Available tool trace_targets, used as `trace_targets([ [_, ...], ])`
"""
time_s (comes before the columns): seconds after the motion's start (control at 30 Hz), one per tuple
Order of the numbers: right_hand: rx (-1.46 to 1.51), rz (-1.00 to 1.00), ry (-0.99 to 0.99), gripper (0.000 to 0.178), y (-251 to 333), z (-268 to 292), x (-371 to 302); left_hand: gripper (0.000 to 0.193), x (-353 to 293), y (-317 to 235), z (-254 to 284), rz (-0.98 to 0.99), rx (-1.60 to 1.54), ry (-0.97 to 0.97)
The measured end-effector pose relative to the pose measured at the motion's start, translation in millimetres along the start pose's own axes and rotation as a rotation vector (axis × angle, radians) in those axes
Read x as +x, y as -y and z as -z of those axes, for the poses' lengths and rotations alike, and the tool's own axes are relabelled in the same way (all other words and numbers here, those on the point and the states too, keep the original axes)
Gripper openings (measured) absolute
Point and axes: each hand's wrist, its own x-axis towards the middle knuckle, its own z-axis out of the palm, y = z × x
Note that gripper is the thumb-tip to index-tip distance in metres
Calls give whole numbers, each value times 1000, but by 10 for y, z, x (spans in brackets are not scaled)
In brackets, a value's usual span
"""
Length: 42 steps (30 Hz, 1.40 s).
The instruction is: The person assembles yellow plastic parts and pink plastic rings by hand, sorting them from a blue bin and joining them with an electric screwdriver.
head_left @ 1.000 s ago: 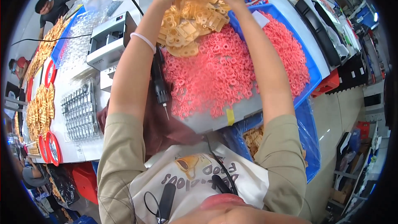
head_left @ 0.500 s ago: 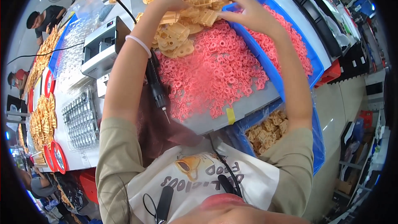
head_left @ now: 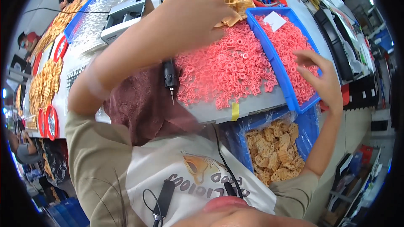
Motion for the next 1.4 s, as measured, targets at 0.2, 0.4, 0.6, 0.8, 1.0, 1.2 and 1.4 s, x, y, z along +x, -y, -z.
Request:
trace_targets([
  [0.2,-172,296,210,31,-98,-246,1993,14,-1850,-144,376,520,-438,-356],
  [0.4,-470,278,246,43,93,-1527,4722,17,-2497,135,-199,1164,-907,77],
  [0.6,-580,456,323,55,570,-2708,6263,24,-2646,589,-235,1128,-1229,307],
  [0.8,-660,773,150,58,330,-3620,7323,23,-2621,833,-313,1230,-1464,461],
  [1.0,-495,499,255,43,534,-3685,6700,28,-2561,869,-171,1455,-1512,699],
  [1.2,-573,498,380,31,231,-2875,5917,30,-2676,810,-505,1293,-1563,434],
  [1.4,-381,468,334,28,231,-2022,5248,21,-2545,686,-209,1258,-1317,473],
])
